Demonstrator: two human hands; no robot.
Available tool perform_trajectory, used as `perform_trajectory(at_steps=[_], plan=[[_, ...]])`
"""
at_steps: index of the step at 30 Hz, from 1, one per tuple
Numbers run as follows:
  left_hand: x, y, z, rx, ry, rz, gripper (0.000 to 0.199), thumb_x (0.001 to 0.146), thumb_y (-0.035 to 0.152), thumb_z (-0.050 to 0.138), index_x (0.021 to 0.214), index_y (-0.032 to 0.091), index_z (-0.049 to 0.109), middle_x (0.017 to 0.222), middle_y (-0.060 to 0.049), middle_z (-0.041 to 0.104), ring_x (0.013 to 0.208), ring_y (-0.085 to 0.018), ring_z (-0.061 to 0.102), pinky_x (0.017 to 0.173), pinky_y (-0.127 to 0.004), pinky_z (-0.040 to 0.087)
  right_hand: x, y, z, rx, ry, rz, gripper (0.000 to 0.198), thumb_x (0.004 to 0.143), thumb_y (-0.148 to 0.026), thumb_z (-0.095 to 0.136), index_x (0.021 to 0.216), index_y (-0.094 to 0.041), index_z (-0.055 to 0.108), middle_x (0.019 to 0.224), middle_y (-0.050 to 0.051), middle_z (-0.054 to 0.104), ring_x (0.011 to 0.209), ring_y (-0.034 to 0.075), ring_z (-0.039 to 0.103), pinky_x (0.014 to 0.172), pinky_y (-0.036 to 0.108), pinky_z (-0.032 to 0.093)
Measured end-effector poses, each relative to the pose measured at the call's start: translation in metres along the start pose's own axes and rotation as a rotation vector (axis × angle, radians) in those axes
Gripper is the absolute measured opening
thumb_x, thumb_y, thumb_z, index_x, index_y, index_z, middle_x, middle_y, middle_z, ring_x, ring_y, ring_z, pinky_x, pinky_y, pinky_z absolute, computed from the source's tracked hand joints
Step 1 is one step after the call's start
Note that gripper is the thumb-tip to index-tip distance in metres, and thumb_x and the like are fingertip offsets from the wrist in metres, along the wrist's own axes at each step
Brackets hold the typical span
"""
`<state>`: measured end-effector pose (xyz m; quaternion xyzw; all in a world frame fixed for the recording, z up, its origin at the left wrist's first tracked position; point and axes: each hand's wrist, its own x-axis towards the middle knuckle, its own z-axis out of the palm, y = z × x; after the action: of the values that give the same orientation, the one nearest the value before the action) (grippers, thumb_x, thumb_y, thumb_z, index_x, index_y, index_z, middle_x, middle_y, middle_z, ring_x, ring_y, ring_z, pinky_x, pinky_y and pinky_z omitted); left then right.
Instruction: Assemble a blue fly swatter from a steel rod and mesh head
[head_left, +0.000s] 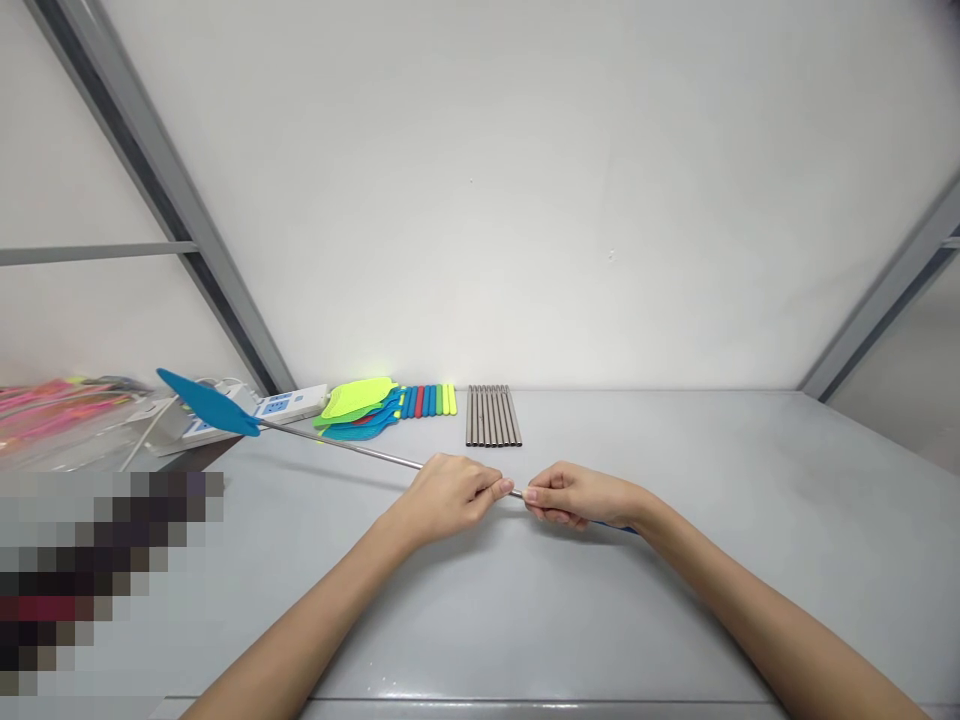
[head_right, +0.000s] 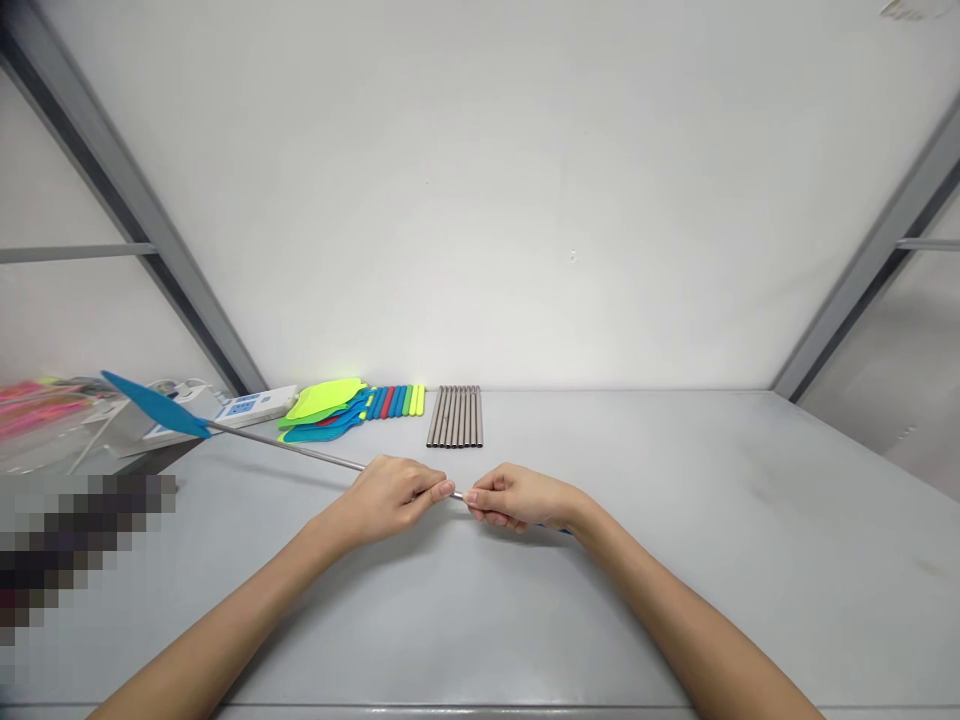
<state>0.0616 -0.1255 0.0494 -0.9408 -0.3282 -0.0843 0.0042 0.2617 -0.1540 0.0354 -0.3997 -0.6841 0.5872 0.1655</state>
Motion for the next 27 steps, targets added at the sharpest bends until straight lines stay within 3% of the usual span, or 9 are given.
perform_trajectory(at_steps=[27], plan=[[0.002,-0.002,0.005,0.018,0.012,0.003,0.044,0.086,0.039,0.021,0.059,0.018,0.048,0.058,0.001,0.056,0.053,-0.010,0.047,0.047,-0.024,0.016,-0.002,0.006,-0.010,0.033,-0.019,0.037,0.036,0.075,-0.048,0.043,0.064,-0.014,0.045,0.055,-0.004,0.034,0.045,0.004,0.026,0.040,0.018,0.024]])
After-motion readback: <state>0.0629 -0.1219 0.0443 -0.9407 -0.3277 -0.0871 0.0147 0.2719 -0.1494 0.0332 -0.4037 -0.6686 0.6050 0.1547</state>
